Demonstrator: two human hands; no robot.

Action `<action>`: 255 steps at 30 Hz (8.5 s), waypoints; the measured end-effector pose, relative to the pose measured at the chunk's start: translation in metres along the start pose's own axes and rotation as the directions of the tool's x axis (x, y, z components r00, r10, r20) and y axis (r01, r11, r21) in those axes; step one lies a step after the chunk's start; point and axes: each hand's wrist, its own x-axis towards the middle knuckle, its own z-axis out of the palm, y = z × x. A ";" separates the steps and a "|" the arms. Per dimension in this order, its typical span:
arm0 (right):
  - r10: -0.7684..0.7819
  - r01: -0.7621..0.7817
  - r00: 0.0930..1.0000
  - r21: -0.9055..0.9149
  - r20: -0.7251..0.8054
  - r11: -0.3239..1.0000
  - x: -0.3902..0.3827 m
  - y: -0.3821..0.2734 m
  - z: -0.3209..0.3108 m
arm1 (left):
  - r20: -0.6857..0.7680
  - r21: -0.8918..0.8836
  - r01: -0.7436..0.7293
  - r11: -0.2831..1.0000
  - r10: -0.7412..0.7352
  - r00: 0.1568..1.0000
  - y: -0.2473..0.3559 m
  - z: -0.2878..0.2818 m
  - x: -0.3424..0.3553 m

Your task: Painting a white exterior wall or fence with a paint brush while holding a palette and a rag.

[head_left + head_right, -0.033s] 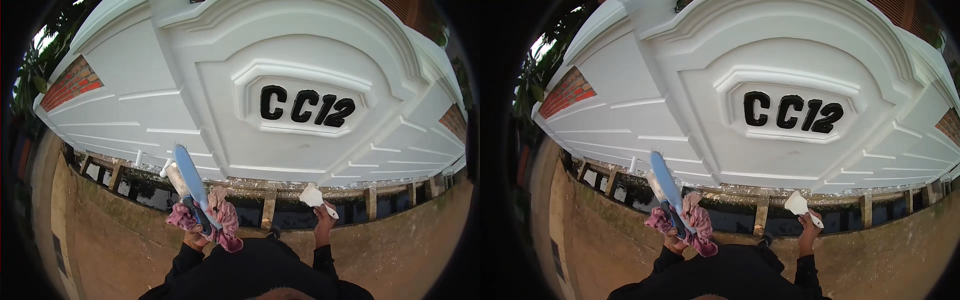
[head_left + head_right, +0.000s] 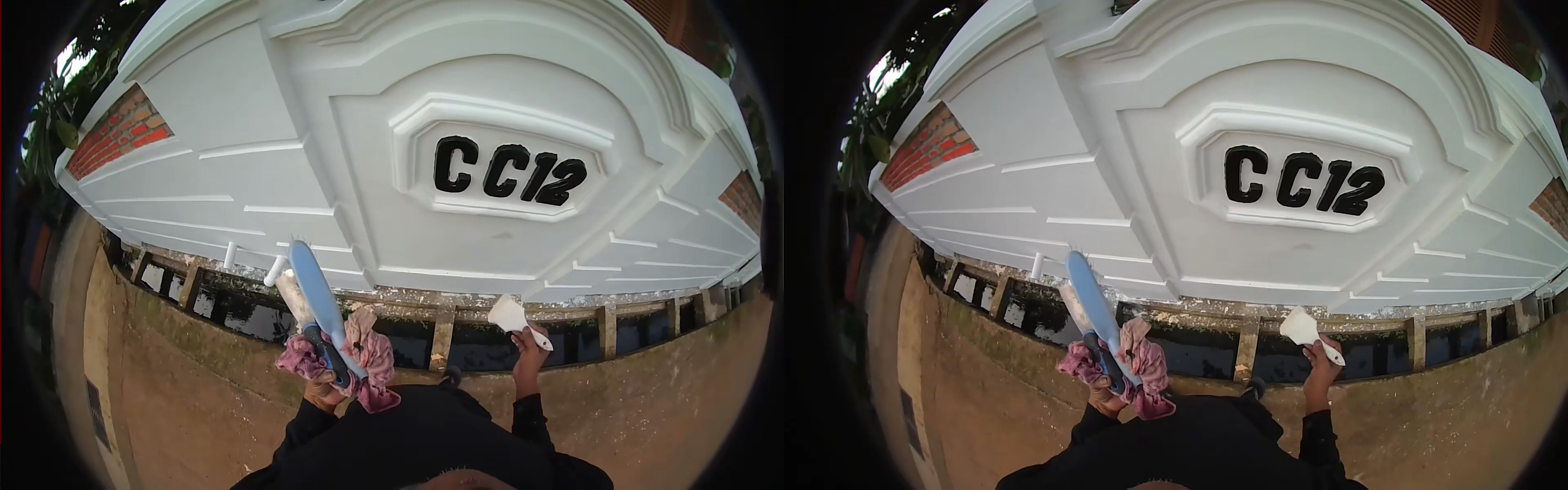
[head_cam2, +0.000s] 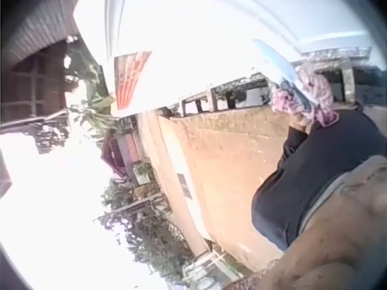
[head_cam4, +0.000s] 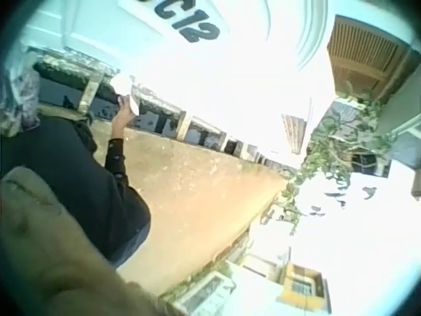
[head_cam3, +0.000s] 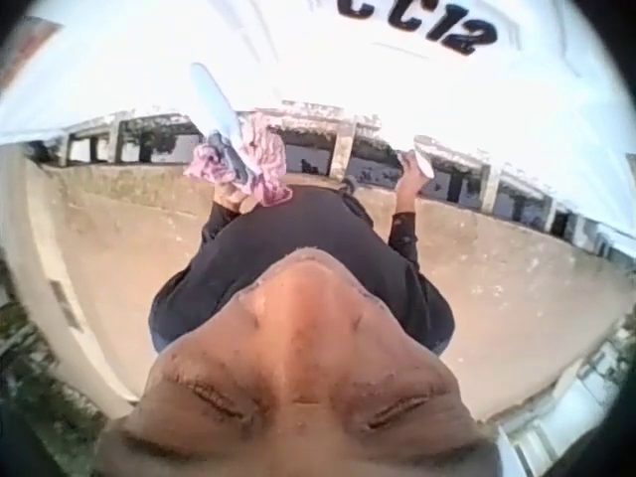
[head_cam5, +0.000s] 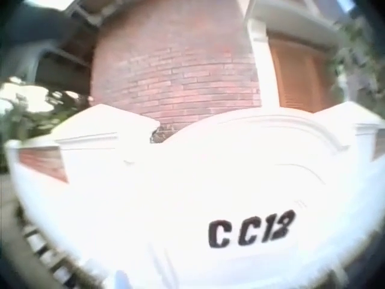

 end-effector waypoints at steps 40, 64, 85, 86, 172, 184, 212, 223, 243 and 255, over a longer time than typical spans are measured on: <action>0.459 -0.484 0.560 -0.176 0.690 0.857 -0.279 0.241 0.566 | -0.376 0.331 -0.714 0.617 0.780 0.500 0.341 -0.149 -0.205; 0.545 -0.477 0.316 -0.367 0.777 0.799 -0.546 0.395 0.855 | -0.542 0.259 -0.837 0.481 0.790 0.286 0.598 -0.298 -0.286; 0.438 -0.424 0.573 -0.207 0.693 0.882 -0.774 0.501 1.077 | -0.293 0.528 -0.691 0.494 0.869 0.398 1.064 -0.450 -0.339; 0.449 -0.437 0.558 -0.213 0.697 0.874 -0.784 0.516 1.096 | -0.303 0.544 -0.669 0.507 0.862 0.407 1.083 -0.449 -0.338; -0.146 -0.107 0.770 0.351 0.621 0.930 -1.616 0.968 2.451 | -0.257 0.952 0.003 0.305 0.797 0.547 2.529 -1.066 -0.417; -0.373 0.322 0.785 0.190 0.495 0.928 -1.567 0.988 2.688 | -0.389 0.755 -0.230 0.614 0.702 0.597 2.630 -1.058 -0.359; -0.375 0.247 0.828 0.330 0.416 0.911 -1.598 0.971 2.678 | -0.437 0.650 -0.231 0.723 0.606 0.665 2.734 -1.075 -0.358; -0.490 0.276 0.724 0.447 0.485 0.851 -1.648 0.967 2.673 | -0.400 0.647 -0.244 0.722 0.594 0.698 2.726 -1.053 -0.330; -0.436 0.187 0.747 0.472 0.501 0.862 -1.667 0.957 2.640 | -0.354 0.662 -0.283 0.694 0.622 0.698 2.731 -1.067 -0.335; -0.341 0.185 0.768 0.321 0.542 0.929 -1.635 0.904 2.705 | -0.307 0.713 -0.262 0.650 0.626 0.717 2.731 -1.059 -0.338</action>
